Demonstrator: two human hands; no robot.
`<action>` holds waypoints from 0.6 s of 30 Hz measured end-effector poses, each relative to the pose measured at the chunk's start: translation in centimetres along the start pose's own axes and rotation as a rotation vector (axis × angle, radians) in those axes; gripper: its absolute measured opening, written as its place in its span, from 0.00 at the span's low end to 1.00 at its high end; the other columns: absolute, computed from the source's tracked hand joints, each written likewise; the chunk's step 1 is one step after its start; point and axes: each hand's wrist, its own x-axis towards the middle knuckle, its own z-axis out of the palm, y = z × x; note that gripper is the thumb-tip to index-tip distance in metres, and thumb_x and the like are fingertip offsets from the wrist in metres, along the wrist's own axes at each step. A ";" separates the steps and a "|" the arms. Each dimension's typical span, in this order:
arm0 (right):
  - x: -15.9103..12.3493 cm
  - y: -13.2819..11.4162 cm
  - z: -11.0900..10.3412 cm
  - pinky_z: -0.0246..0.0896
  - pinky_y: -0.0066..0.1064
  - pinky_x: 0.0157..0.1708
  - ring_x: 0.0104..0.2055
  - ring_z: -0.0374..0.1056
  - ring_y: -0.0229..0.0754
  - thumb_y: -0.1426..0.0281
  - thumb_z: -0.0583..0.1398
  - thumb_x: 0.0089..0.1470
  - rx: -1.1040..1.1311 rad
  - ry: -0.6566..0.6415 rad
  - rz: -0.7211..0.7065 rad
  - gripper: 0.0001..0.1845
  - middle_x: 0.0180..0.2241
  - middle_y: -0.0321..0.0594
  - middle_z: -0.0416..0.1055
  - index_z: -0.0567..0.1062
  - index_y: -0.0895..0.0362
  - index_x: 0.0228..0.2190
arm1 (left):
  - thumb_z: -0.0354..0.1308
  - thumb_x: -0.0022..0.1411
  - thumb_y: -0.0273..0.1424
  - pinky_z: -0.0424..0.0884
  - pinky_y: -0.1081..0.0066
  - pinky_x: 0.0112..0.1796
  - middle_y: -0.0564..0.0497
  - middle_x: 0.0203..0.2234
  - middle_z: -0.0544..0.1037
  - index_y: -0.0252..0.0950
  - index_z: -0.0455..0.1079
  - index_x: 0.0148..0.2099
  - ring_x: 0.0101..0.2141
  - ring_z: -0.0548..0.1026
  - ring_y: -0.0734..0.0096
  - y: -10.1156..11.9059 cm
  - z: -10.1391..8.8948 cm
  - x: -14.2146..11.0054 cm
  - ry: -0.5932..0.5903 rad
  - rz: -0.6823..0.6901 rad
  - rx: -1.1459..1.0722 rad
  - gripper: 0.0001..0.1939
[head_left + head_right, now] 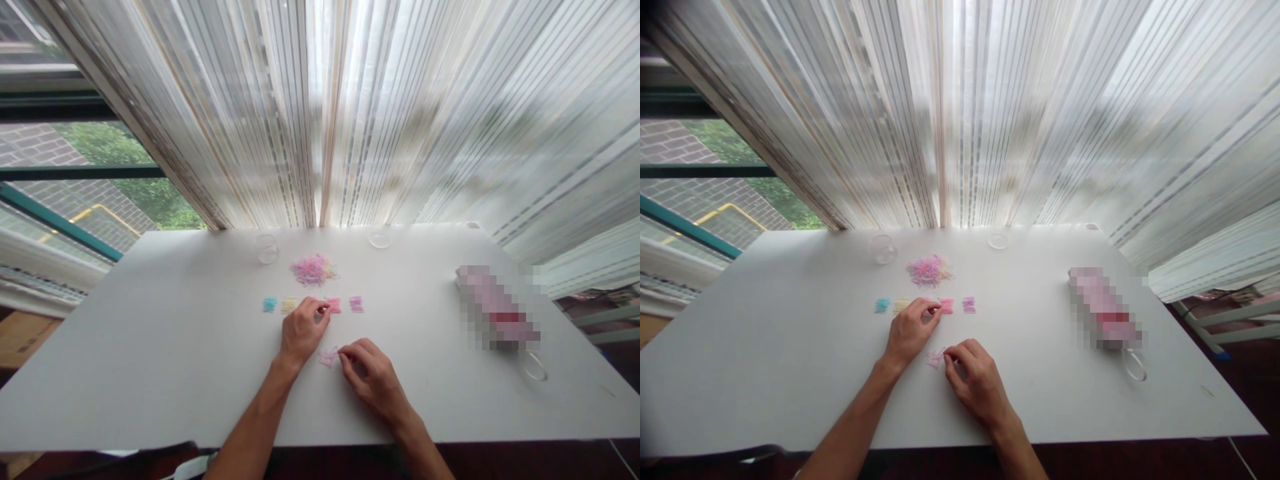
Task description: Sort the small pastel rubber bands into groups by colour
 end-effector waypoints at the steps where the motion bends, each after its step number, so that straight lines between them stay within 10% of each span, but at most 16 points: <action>1: 0.0 0.0 0.0 0.69 0.33 0.35 0.33 0.70 0.42 0.74 0.57 0.64 -0.004 -0.002 0.000 0.07 0.31 0.39 0.72 0.75 0.53 0.37 | 0.63 0.64 0.27 0.71 0.73 0.36 0.53 0.35 0.80 0.39 0.77 0.42 0.35 0.78 0.70 -0.1 0.0 0.0 0.001 0.005 0.001 0.04; 18: 0.2 -0.1 -0.1 0.69 0.33 0.35 0.34 0.70 0.43 0.76 0.58 0.63 -0.034 0.031 0.000 0.07 0.31 0.39 0.72 0.75 0.53 0.37 | 0.58 0.66 0.30 0.74 0.71 0.36 0.52 0.34 0.78 0.41 0.76 0.45 0.34 0.77 0.69 -1.3 -3.7 -2.7 -0.103 0.087 -0.076 0.07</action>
